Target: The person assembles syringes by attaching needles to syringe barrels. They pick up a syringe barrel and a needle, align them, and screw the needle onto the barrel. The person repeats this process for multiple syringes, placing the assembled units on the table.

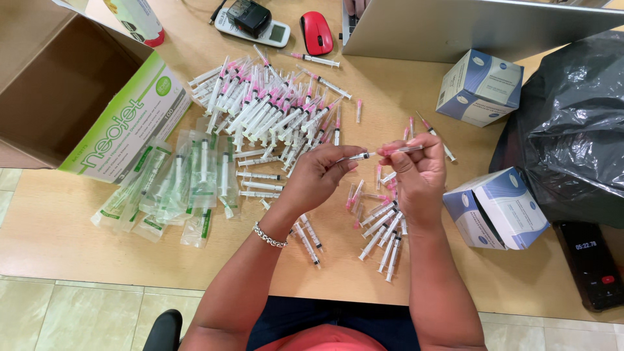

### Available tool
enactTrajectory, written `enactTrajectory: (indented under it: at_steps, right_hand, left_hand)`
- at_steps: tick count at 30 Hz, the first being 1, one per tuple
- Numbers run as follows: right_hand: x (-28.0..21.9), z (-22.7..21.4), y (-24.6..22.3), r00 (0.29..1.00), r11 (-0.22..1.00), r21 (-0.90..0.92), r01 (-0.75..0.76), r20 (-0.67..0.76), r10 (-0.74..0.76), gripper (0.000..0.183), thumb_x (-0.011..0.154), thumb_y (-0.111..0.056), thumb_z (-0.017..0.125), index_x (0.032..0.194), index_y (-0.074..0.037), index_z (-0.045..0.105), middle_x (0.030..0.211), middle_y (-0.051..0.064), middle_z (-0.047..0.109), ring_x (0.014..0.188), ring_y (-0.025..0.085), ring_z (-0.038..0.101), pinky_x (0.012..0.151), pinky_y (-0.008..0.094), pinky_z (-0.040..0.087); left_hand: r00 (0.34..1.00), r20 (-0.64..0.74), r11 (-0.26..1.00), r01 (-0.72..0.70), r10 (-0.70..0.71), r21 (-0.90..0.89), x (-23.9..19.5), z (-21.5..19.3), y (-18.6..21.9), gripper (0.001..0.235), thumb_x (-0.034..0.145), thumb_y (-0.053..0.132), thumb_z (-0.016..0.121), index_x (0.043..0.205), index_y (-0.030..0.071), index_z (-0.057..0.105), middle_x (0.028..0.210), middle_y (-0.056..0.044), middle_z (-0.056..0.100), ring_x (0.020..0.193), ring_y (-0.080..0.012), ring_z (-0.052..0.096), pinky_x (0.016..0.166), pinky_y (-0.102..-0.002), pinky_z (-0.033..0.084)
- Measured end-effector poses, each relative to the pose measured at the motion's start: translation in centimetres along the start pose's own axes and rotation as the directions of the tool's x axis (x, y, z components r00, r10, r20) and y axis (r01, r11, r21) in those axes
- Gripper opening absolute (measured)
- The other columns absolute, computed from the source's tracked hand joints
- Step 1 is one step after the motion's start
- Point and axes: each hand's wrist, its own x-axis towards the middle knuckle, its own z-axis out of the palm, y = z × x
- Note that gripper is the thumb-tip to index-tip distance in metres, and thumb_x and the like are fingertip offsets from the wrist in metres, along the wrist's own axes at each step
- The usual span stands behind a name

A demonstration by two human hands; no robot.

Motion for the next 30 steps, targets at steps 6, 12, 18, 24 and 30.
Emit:
enactTrajectory:
  at_steps: [6, 12, 18, 24, 30]
  right_hand:
    - [-0.2, 0.1, 0.2, 0.995, 0.99, -0.138, -0.016, 0.094, 0.029, 0.028, 0.101, -0.003, 0.065, 0.114, -0.008, 0.042, 0.104, 0.02, 0.071, 0.098, 0.023, 0.073, 0.086, 0.031, 0.062]
    - [0.4, -0.7, -0.7, 0.987, 0.977, -0.21, 0.041, 0.161, -0.006, 0.024, 0.094, 0.002, 0.071, 0.11, -0.002, 0.053, 0.1, 0.021, 0.074, 0.094, 0.017, 0.074, 0.082, 0.027, 0.06]
    - [0.3, -4.8, 3.1, 0.993, 0.998, 0.006, -0.06, 0.1, 0.059, 0.02, 0.096, -0.001, 0.069, 0.105, -0.004, 0.052, 0.094, 0.02, 0.071, 0.09, 0.02, 0.074, 0.081, 0.028, 0.061]
    - [-0.2, -2.6, 3.0, 0.992, 0.992, -0.028, -0.124, -0.031, 0.123, 0.023, 0.097, -0.012, 0.074, 0.107, -0.008, 0.053, 0.096, 0.016, 0.073, 0.076, 0.007, 0.064, 0.073, 0.017, 0.053]
    - [-0.5, -0.4, 2.1, 0.99, 0.991, -0.015, -0.135, -0.042, 0.135, 0.024, 0.095, -0.013, 0.077, 0.105, -0.01, 0.055, 0.096, 0.016, 0.073, 0.069, 0.003, 0.056, 0.064, 0.013, 0.045]
  left_hand:
    - [0.997, 0.026, 0.994, -0.07, 0.068, 0.082, -0.2, -0.2, 1.2, 0.009, 0.093, 0.009, 0.075, 0.102, 0.007, 0.078, 0.096, -0.015, 0.077, 0.076, -0.0313, 0.072, 0.073, -0.038, 0.054]
    - [0.956, 0.222, 0.967, 0.224, -0.194, -0.12, -0.1, -0.6, 2.4, 0.025, 0.1, 0.012, 0.068, 0.123, 0.006, 0.075, 0.076, -0.009, 0.066, 0.069, -0.0121, 0.054, 0.059, -0.025, 0.049]
    - [0.883, 0.303, 0.707, 0.468, -0.358, -0.53, -1.7, 3.1, -0.5, 0.025, 0.104, 0.01, 0.061, 0.125, -0.002, 0.066, 0.071, -0.004, 0.055, 0.05, -0.0002, 0.043, 0.039, -0.014, 0.036]
    - [0.991, -0.039, 0.985, -0.126, 0.131, 0.116, -1.9, 3.3, 0.2, 0.021, 0.102, 0.019, 0.066, 0.121, 0.014, 0.073, 0.074, -0.005, 0.068, 0.075, -0.0252, 0.069, 0.076, -0.035, 0.058]
    - [0.934, -0.001, 0.846, -0.323, 0.357, 0.423, -1.1, 2.4, -2.1, 0.015, 0.101, 0.02, 0.064, 0.113, 0.017, 0.072, 0.085, -0.005, 0.069, 0.084, -0.032, 0.071, 0.078, -0.042, 0.059]
